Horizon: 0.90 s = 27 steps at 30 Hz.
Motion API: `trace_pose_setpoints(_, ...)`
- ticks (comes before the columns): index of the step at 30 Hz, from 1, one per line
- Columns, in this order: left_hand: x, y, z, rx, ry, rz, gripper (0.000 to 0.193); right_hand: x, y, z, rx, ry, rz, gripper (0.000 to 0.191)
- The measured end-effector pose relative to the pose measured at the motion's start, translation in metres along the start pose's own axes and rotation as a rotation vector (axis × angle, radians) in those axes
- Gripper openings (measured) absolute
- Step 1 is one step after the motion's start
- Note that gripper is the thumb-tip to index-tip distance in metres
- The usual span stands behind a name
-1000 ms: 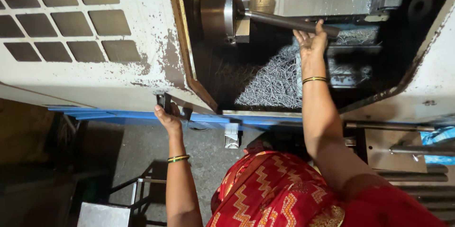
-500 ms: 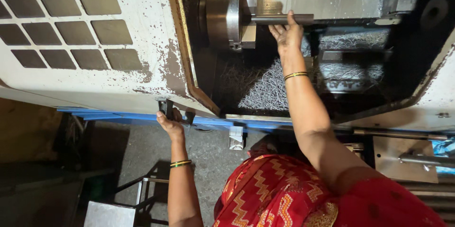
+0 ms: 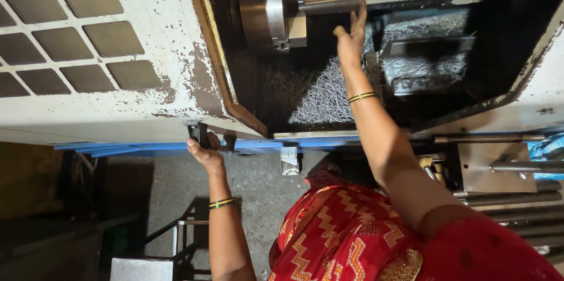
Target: The person measures cylindrical metal rods using a dial bore gauge, wipes them with a cloth, and places them into a metal rack. The person also opens a lathe door, removes a rod from the chuck, and returns it to the rack.
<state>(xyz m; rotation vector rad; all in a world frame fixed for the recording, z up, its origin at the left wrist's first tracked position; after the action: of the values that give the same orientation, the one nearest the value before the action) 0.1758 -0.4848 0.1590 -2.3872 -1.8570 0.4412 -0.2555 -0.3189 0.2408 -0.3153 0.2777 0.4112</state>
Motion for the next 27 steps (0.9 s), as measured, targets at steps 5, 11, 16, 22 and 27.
trace_pose_setpoints(5, 0.001, -0.003, -0.005, 0.01, -0.007, -0.014, 0.068, 0.011, -0.026, -0.001, 0.026, -0.107, 0.002, 0.104)
trace_pose_setpoints(11, 0.003, -0.001, -0.005, 0.019, 0.014, -0.039, 0.066, 0.009, -0.036, 0.003, 0.02, -0.106, 0.084, 0.098)
trace_pose_setpoints(16, -0.006, 0.019, 0.019, 0.209, 0.111, -0.054, 0.055, -0.019, -0.012, 0.017, 0.075, 0.036, 0.125, 0.076)
trace_pose_setpoints(22, -0.014, 0.036, 0.037, 0.286, 0.203, 0.01, 0.07, -0.047, -0.002, 0.04, 0.171, 0.126, 0.197, 0.044)
trace_pose_setpoints(27, -0.024, 0.034, 0.047, 0.29, 0.18, 0.009, 0.077, -0.059, 0.003, 0.041, 0.046, 0.049, 0.323, 0.041)
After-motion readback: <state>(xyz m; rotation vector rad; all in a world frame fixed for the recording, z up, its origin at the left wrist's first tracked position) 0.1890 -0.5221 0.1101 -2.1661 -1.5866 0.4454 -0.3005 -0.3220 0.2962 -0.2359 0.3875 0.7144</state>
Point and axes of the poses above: each hand's wrist, its own x-axis away from the middle knuckle, its own y-axis out of the back of the hand, z = x × y, the point moved 4 cm from there along -x, towards the middle knuckle, and after that the axes turned 4 degrees about y, right-handed, at the moved point
